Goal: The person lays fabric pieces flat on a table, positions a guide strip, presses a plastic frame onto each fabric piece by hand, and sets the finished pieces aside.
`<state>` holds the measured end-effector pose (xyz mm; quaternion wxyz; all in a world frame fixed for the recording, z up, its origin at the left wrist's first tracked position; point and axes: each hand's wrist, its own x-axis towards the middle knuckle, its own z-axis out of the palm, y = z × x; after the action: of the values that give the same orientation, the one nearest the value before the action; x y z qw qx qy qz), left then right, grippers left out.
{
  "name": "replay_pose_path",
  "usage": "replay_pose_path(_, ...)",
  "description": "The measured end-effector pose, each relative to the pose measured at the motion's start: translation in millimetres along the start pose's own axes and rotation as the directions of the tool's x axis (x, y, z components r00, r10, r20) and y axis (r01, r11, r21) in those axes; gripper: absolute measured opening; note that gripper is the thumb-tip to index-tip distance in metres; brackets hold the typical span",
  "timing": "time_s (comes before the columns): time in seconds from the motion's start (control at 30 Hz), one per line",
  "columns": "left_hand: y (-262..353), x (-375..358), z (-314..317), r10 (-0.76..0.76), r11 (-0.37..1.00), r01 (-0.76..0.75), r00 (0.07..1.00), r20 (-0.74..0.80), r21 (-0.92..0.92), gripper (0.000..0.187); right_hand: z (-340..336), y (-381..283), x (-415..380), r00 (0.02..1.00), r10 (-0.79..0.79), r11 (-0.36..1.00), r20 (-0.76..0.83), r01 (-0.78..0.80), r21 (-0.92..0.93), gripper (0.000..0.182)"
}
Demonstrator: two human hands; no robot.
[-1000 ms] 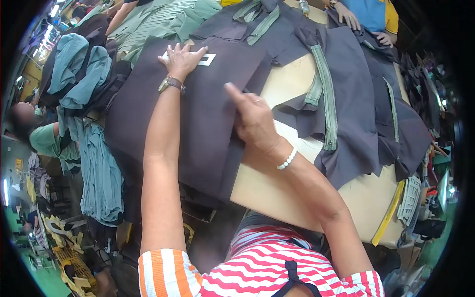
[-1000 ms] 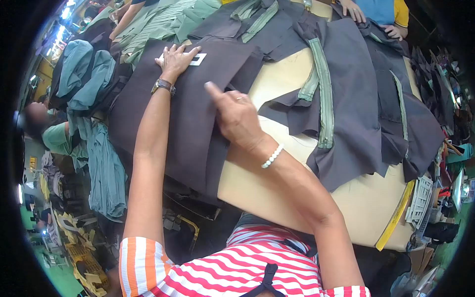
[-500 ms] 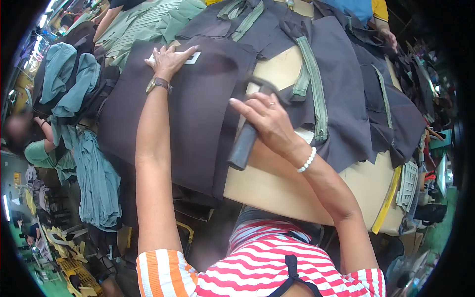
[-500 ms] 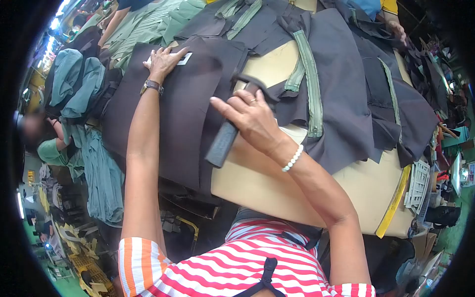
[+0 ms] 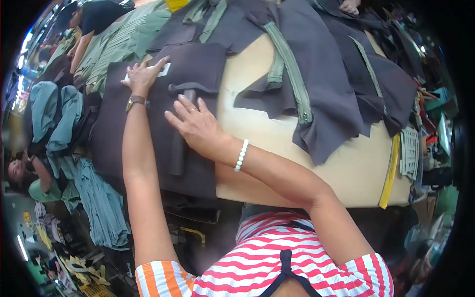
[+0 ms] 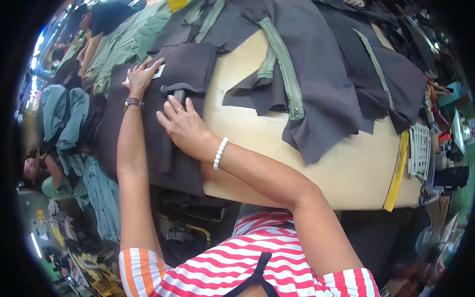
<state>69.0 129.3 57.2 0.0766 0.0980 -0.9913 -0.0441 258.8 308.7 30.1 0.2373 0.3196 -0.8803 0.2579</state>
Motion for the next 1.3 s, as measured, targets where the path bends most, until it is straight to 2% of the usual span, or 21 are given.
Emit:
replay_pose_path(0.03,2.4,-2.3,-4.0,-0.029,1.000,0.029,0.999,0.018,0.007,0.109,-13.5,-0.3,-0.8,0.995,-0.047,0.990,0.082,0.057,-0.127,0.055)
replay_pose_path(0.13,6.1,-2.8,-17.5,-0.009,0.996,-0.001,0.993,0.118,0.084,0.108,-44.6,-16.8,-47.2,0.985,-0.068,0.995,0.161,0.080,-0.066,0.055)
replay_pose_path(0.2,-11.7,18.7,6.0,0.065,0.982,-0.074,0.996,0.056,0.171,0.082,-68.2,-24.8,-103.2,0.976,-0.025,0.999,0.219,0.029,-0.015,0.053)
replay_pose_path(0.23,-21.2,11.5,-1.4,0.404,0.882,-0.422,0.906,0.127,0.210,0.050,-82.5,-22.6,-130.1,0.970,0.008,1.000,0.244,-0.010,0.007,0.052)
replay_pose_path(0.3,-16.0,5.9,-0.4,0.374,0.875,-0.390,0.921,0.114,0.287,0.051,-116.8,-13.4,-179.8,0.974,0.079,0.997,0.210,-0.075,-0.028,0.044)
replay_pose_path(0.37,-66.5,74.5,34.0,0.550,0.796,-0.582,0.809,0.206,0.164,0.055,-156.4,-13.9,-232.4,0.968,0.208,0.975,0.137,-0.195,-0.103,0.038)
replay_pose_path(0.4,-82.8,85.9,44.6,0.669,0.702,-0.676,0.733,0.119,0.224,0.055,-177.3,-15.5,-258.1,0.954,0.290,0.949,0.074,-0.277,-0.151,0.036)
replay_pose_path(0.43,-82.7,91.9,44.7,0.569,0.697,-0.603,0.795,0.211,0.389,0.056,-196.8,-20.0,-284.0,0.934,0.358,0.917,0.006,-0.351,-0.192,0.034)
replay_pose_path(0.47,-92.2,98.2,45.1,0.642,0.708,-0.658,0.751,0.154,0.257,0.046,-207.0,-22.8,-319.3,0.871,0.462,0.839,-0.166,-0.490,-0.235,0.029)
replay_pose_path(0.5,-86.9,94.1,38.7,0.545,0.803,-0.572,0.818,0.181,0.165,0.046,-225.2,-26.2,-349.5,0.810,0.509,0.711,-0.292,-0.587,-0.387,0.027)
replay_pose_path(0.53,-71.2,82.8,26.3,0.434,0.884,-0.461,0.873,0.223,0.081,0.051,-237.4,-24.0,-377.8,0.675,0.515,0.471,-0.528,-0.738,-0.484,0.027)
replay_pose_path(0.57,-44.6,58.2,10.0,0.274,0.955,-0.292,0.938,0.212,0.059,0.060,-258.9,-27.3,-396.2,0.428,0.687,0.319,-0.588,-0.904,-0.284,0.030)
replay_pose_path(0.6,-23.3,35.8,-2.8,0.095,0.993,-0.107,0.974,0.206,0.045,0.070,-254.9,-17.2,-441.5,0.338,0.526,0.115,-0.781,-0.937,-0.329,0.031)
replay_pose_path(0.67,-54.1,73.0,16.9,0.172,0.984,-0.179,0.958,0.231,0.011,0.078,-256.6,-2.7,-521.1,0.006,0.489,-0.233,-0.872,-0.963,-0.137,0.040)
replay_pose_path(0.73,-77.5,101.2,33.5,0.296,0.955,-0.289,0.924,0.243,-0.062,0.079,-253.4,11.9,-572.8,-0.085,0.500,-0.280,-0.862,-0.958,-0.068,0.034)
replay_pose_path(0.77,-50.7,58.0,8.8,0.338,0.941,-0.334,0.912,0.231,-0.057,0.082,-252.1,18.6,-588.5,-0.094,0.526,-0.311,-0.846,-0.946,-0.089,0.031)
replay_pose_path(0.83,-43.7,49.7,2.2,0.322,0.947,-0.317,0.922,0.216,-0.061,0.082,-251.9,23.9,-590.5,-0.065,0.470,-0.341,-0.880,-0.933,-0.113,0.017)
replay_pose_path(0.97,-66.2,80.8,22.5,0.260,0.955,-0.212,0.935,0.243,-0.207,0.084,-259.0,27.2,-591.6,-0.113,0.471,-0.365,-0.875,-0.928,-0.077,0.010)
replay_pose_path(1.03,-53.3,70.4,15.4,0.168,0.982,-0.143,0.959,0.230,-0.122,0.085,-260.7,29.4,-598.3,-0.081,0.459,-0.376,-0.885,-0.920,-0.111,0.011)
replay_pose_path(1.23,-28.5,30.3,-14.6,0.220,0.973,-0.193,0.939,0.266,-0.122,0.086,-298.4,28.4,-622.5,-0.415,0.471,-0.165,-0.778,-0.908,0.385,0.023)
replay_pose_path(1.3,-31.7,35.9,-11.3,0.255,0.962,-0.270,0.938,0.235,0.034,0.086,-318.5,27.0,-641.5,-0.490,0.443,-0.166,-0.751,-0.868,0.468,0.029)
